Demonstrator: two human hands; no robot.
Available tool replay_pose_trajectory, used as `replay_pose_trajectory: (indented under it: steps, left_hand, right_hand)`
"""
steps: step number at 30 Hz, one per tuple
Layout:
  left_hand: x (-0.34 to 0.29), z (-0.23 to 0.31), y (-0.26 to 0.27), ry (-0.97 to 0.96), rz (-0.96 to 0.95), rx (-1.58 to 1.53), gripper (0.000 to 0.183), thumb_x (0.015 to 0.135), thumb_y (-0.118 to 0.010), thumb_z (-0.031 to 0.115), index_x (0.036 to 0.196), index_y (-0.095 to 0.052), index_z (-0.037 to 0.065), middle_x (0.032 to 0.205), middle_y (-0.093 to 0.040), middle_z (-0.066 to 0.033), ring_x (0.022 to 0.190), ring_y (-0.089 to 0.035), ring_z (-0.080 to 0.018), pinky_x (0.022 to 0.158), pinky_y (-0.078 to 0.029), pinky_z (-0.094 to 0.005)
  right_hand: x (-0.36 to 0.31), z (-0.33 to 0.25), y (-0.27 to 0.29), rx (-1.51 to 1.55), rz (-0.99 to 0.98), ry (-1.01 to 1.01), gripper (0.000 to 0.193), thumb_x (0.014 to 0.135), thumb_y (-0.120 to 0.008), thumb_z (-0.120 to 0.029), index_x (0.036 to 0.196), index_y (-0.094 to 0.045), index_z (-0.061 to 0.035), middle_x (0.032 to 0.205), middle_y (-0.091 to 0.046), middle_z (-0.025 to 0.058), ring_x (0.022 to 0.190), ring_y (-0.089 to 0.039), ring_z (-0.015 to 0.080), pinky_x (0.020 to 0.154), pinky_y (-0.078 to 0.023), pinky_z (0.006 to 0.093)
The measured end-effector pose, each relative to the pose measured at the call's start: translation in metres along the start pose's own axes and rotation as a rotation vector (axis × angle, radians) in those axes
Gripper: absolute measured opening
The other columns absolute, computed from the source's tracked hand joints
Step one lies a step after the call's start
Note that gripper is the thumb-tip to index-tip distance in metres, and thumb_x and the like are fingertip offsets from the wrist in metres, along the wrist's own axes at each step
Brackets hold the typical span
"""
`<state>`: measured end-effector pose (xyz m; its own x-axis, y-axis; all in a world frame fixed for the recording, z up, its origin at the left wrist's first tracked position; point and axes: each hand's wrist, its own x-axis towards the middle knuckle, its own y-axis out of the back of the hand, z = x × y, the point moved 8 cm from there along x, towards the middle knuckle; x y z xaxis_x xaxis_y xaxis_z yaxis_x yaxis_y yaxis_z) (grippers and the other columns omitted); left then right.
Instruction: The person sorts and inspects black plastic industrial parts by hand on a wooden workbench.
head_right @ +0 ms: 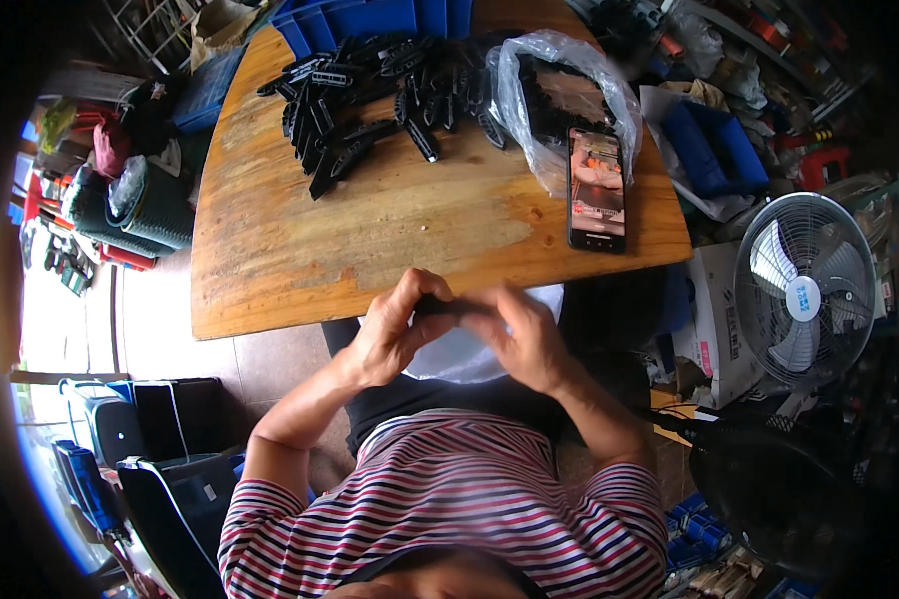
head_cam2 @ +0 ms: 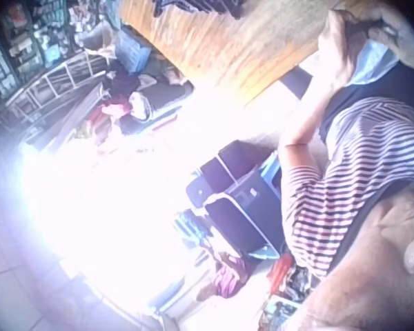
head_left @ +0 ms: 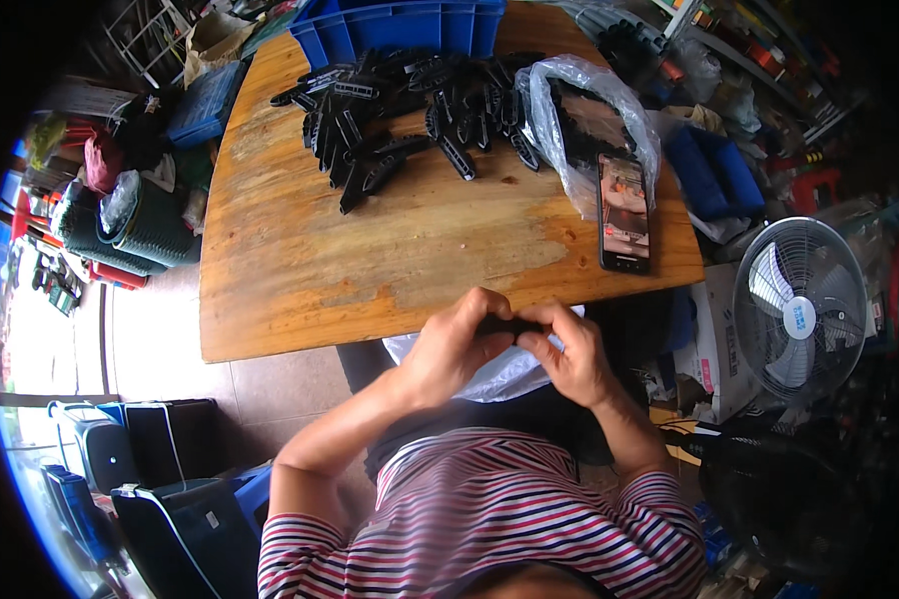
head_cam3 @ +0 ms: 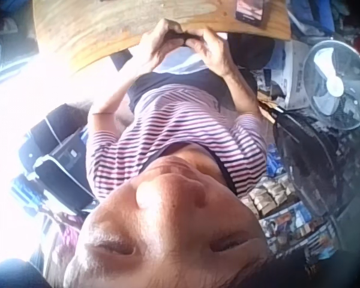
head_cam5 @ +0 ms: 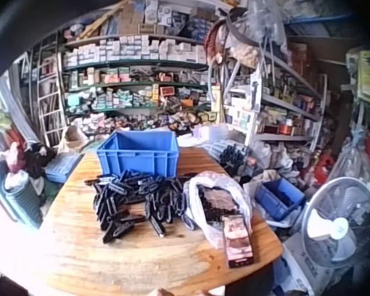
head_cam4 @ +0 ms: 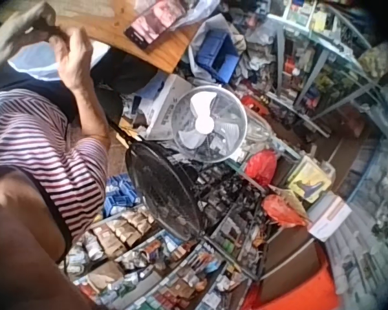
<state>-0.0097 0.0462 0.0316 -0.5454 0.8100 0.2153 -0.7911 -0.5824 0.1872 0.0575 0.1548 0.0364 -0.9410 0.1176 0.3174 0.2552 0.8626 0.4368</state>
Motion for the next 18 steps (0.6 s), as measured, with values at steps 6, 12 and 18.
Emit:
replay_pose_trajectory:
  steps: [6,12,18]
  left_hand:
    - [0.058,0.001,0.094,-0.231,0.255,1.076,0.021,0.075,-0.060,0.007,0.095,-0.056,0.007,0.096,-0.049,-0.0128,0.091,-0.046,-0.0311,0.074,-0.041,-0.0397]
    - [0.082,-0.055,0.127,-0.167,0.269,1.420,0.018,0.076,-0.056,0.012,0.093,-0.053,0.007,0.093,-0.045,-0.0141,0.088,-0.046,-0.0305,0.070,-0.042,-0.0395]
    - [0.091,-0.061,0.141,-0.205,0.288,1.278,0.015,0.078,-0.054,0.007,0.093,-0.050,0.006,0.084,-0.053,-0.0140,0.081,-0.051,-0.0338,0.068,-0.043,-0.0401]
  right_hand:
    - [-0.032,0.021,-0.037,-0.368,0.009,0.248,0.029,0.065,-0.075,-0.007,0.090,-0.061,-0.0010,0.088,-0.061,0.0095,0.075,-0.058,0.0263,0.066,-0.050,0.0338]
    - [0.059,-0.006,0.043,-0.515,0.218,0.468,0.018,0.075,-0.059,0.004,0.091,-0.061,-0.0008,0.089,-0.062,0.0135,0.082,-0.059,0.0291,0.076,-0.047,0.0382]
    - [0.201,0.141,0.118,-0.808,0.012,-0.030,0.013,0.074,-0.060,-0.005,0.085,-0.067,-0.0055,0.091,-0.065,0.0135,0.097,-0.057,0.0300,0.085,-0.044,0.0369]
